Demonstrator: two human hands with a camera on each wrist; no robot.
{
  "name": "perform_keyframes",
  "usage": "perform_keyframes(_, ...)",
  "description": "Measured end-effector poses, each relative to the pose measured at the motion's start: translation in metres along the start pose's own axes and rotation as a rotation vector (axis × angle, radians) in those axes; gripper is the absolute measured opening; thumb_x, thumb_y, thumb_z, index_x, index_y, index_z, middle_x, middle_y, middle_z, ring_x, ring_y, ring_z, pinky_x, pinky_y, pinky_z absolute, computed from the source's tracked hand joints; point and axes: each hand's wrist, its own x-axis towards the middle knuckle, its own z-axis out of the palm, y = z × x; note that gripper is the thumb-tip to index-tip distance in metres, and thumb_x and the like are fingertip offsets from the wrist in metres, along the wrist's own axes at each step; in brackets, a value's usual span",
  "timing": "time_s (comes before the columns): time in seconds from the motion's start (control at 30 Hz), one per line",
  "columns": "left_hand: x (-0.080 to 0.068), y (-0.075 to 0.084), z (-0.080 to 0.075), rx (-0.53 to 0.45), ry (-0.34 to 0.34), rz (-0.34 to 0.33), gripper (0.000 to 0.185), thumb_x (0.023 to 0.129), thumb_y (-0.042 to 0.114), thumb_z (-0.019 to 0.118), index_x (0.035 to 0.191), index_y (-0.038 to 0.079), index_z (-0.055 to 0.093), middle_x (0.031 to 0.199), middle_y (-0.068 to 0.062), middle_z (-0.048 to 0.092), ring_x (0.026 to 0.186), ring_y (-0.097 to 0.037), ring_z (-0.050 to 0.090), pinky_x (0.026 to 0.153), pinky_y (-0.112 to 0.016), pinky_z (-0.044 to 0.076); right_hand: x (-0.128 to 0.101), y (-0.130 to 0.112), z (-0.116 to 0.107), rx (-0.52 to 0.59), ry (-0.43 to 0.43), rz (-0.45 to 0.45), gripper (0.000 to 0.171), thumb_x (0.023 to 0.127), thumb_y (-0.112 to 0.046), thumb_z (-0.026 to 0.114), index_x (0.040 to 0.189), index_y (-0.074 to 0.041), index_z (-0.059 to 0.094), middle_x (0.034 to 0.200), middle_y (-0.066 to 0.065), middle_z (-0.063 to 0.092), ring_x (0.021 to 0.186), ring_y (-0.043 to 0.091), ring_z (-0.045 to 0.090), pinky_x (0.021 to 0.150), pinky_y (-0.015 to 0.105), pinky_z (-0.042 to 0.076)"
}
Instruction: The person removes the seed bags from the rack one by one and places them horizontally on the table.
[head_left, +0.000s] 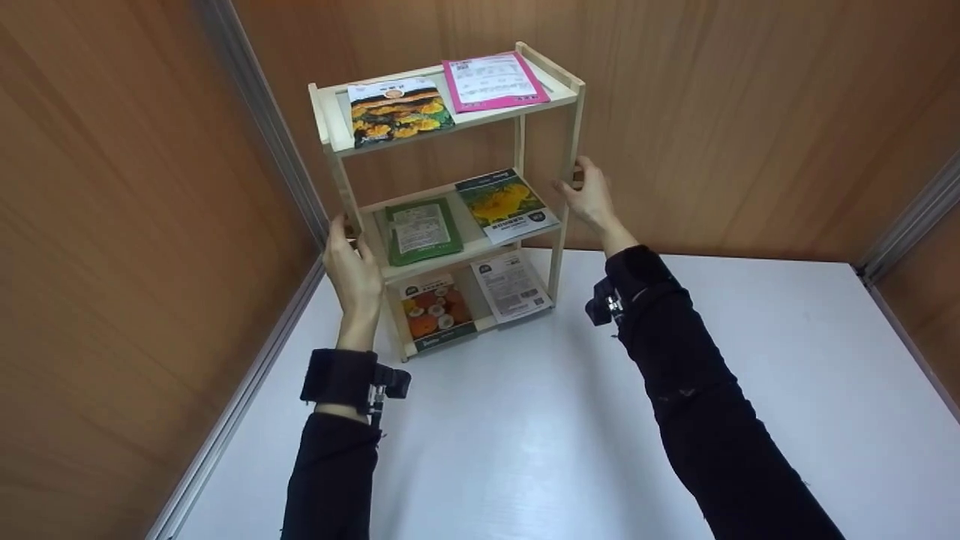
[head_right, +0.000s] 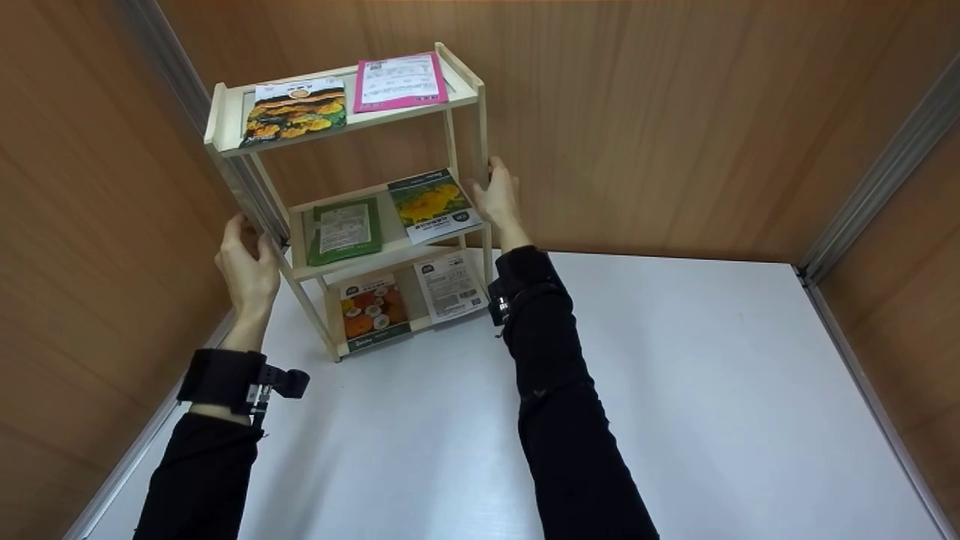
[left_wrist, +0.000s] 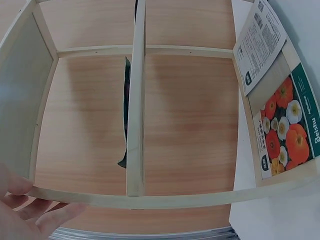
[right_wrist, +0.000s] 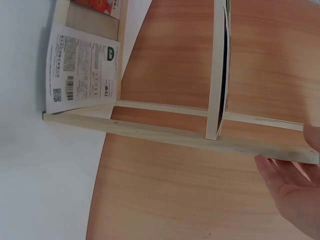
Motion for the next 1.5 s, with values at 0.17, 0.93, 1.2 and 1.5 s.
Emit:
perform_keyframes(0.17,0.0,-0.001,0.002,0.026,0.01,0.023,0.035,0.09,-0.003,0.045,0.124,-0.007,0.042,0.109,-0.022,0.053,0.096,-0.027,0.053,0.076,-0.032,0.046,0.004,0.002,0.0,0.01,0.013,-0.017,0.046,0.089,-0.009,0.053,0.129,0.005,0.035,0.123,0.021,0.045,0.11,0.032,0.046,0.088,0.036,0.042)
perform_keyframes(0.93,-0.005,0.001,0.012,0.124,0.08,0.023,0.033,0.09,-0.003,0.043,0.122,-0.01,0.042,0.107,-0.024,0.053,0.098,-0.031,0.053,0.079,-0.036,0.046,0.012,0.029,-0.012,0.098,-0.037,-0.297,0.034,0.086,0.0,0.053,0.12,0.006,0.048,0.112,0.021,0.054,0.096,0.03,0.056,0.078,0.04,0.048)
perform_keyframes(1.2,-0.005,0.002,0.013,0.144,0.113,0.009,0.033,0.089,-0.006,0.044,0.122,-0.01,0.043,0.108,-0.025,0.054,0.1,-0.032,0.053,0.081,-0.037,0.045,0.014,0.03,-0.014,0.122,-0.064,-0.394,0.034,0.084,0.002,0.054,0.117,0.009,0.05,0.108,0.024,0.056,0.092,0.032,0.058,0.074,0.04,0.049)
perform_keyframes(1.5,-0.006,0.004,0.019,0.158,0.145,0.026,0.035,0.088,-0.008,0.043,0.123,-0.009,0.042,0.112,-0.025,0.053,0.104,-0.032,0.052,0.084,-0.036,0.045,0.006,0.02,-0.029,0.126,-0.144,-0.423,0.033,0.085,0.005,0.052,0.116,0.014,0.047,0.106,0.029,0.055,0.093,0.037,0.056,0.076,0.04,0.049)
